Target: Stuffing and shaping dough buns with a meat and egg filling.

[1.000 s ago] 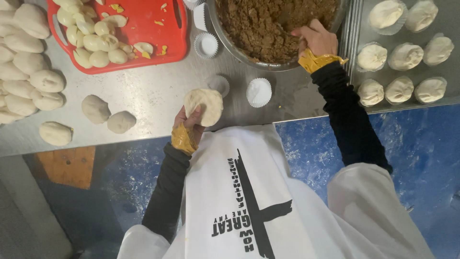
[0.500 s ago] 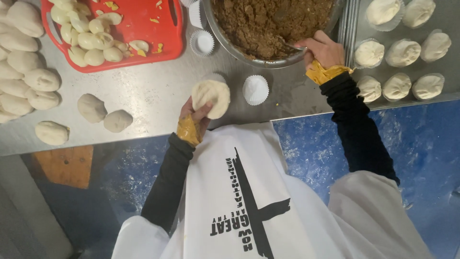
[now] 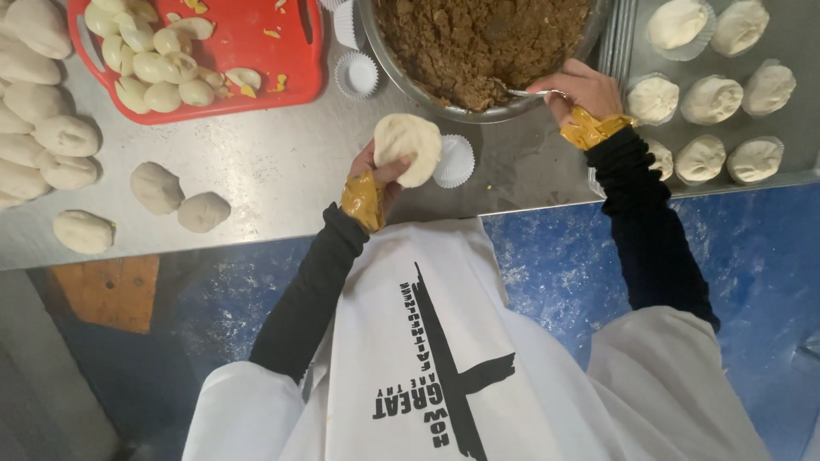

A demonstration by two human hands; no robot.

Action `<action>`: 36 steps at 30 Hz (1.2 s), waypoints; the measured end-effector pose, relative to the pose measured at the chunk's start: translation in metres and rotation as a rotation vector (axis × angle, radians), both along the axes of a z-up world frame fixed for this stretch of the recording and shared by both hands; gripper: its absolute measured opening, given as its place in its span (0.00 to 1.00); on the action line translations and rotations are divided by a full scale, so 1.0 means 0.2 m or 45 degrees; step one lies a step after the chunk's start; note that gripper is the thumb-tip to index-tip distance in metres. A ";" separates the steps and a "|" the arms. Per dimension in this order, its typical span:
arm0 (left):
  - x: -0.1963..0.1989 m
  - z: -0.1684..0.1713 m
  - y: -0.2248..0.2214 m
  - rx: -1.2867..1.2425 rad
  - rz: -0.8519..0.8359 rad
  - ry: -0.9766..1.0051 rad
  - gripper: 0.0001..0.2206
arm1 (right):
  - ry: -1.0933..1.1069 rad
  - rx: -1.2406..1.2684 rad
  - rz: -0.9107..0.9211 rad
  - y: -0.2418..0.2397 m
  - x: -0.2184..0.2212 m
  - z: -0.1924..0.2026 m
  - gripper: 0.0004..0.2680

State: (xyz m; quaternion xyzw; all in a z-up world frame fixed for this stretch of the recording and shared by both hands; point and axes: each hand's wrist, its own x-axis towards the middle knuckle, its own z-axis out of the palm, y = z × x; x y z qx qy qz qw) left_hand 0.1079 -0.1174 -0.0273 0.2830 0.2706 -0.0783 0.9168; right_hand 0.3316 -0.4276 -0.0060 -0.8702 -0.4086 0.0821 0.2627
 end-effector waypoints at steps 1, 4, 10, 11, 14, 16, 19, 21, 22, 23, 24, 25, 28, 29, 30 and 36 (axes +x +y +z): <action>0.02 -0.01 -0.01 0.017 -0.008 -0.018 0.25 | 0.056 -0.031 -0.025 0.00 0.01 -0.01 0.12; 0.06 -0.06 -0.03 0.072 -0.024 -0.053 0.26 | 0.133 -0.094 -0.042 0.00 0.05 -0.05 0.10; 0.16 -0.08 -0.06 0.072 -0.019 -0.074 0.27 | 0.336 -0.058 -0.040 0.04 0.07 -0.13 0.08; 0.17 -0.07 -0.05 0.035 -0.008 -0.085 0.27 | 0.367 -0.059 -0.058 0.05 0.07 -0.14 0.08; 0.16 -0.10 -0.04 0.065 -0.009 -0.078 0.27 | 0.457 -0.067 -0.107 0.06 0.06 -0.13 0.08; 0.16 -0.12 -0.03 0.063 0.005 -0.084 0.27 | 0.472 -0.044 -0.110 0.05 0.06 -0.13 0.08; 0.17 -0.15 -0.02 0.003 0.056 -0.128 0.27 | 0.548 0.008 -0.141 0.05 0.07 -0.14 0.08; 0.18 -0.16 -0.01 -0.055 0.094 -0.166 0.27 | 0.609 0.036 -0.168 0.05 0.09 -0.15 0.09; 0.19 -0.15 0.00 -0.107 0.116 -0.183 0.27 | 0.652 0.080 -0.170 0.04 0.09 -0.16 0.10; 0.19 -0.14 0.01 -0.159 0.137 -0.200 0.27 | 0.696 0.124 -0.172 0.04 0.10 -0.16 0.11; 0.21 -0.14 0.01 -0.158 0.139 -0.202 0.27 | 0.695 0.125 -0.170 0.04 0.10 -0.17 0.11; 0.23 -0.13 0.02 -0.180 0.149 -0.180 0.26 | 0.705 0.146 -0.201 0.03 0.10 -0.17 0.11; 0.29 -0.12 0.01 -0.179 0.174 -0.118 0.27 | 0.750 0.181 -0.280 0.01 0.11 -0.20 0.12; 0.32 -0.12 0.00 -0.154 0.189 -0.077 0.27 | 0.785 0.197 -0.328 0.00 0.11 -0.21 0.13; 0.36 -0.14 -0.02 -0.156 0.189 -0.079 0.27 | 0.783 0.196 -0.327 0.01 0.11 -0.19 0.13; 0.62 -0.26 -0.12 -0.082 0.183 0.010 0.35 | 0.635 0.305 -0.431 0.07 0.07 -0.08 0.10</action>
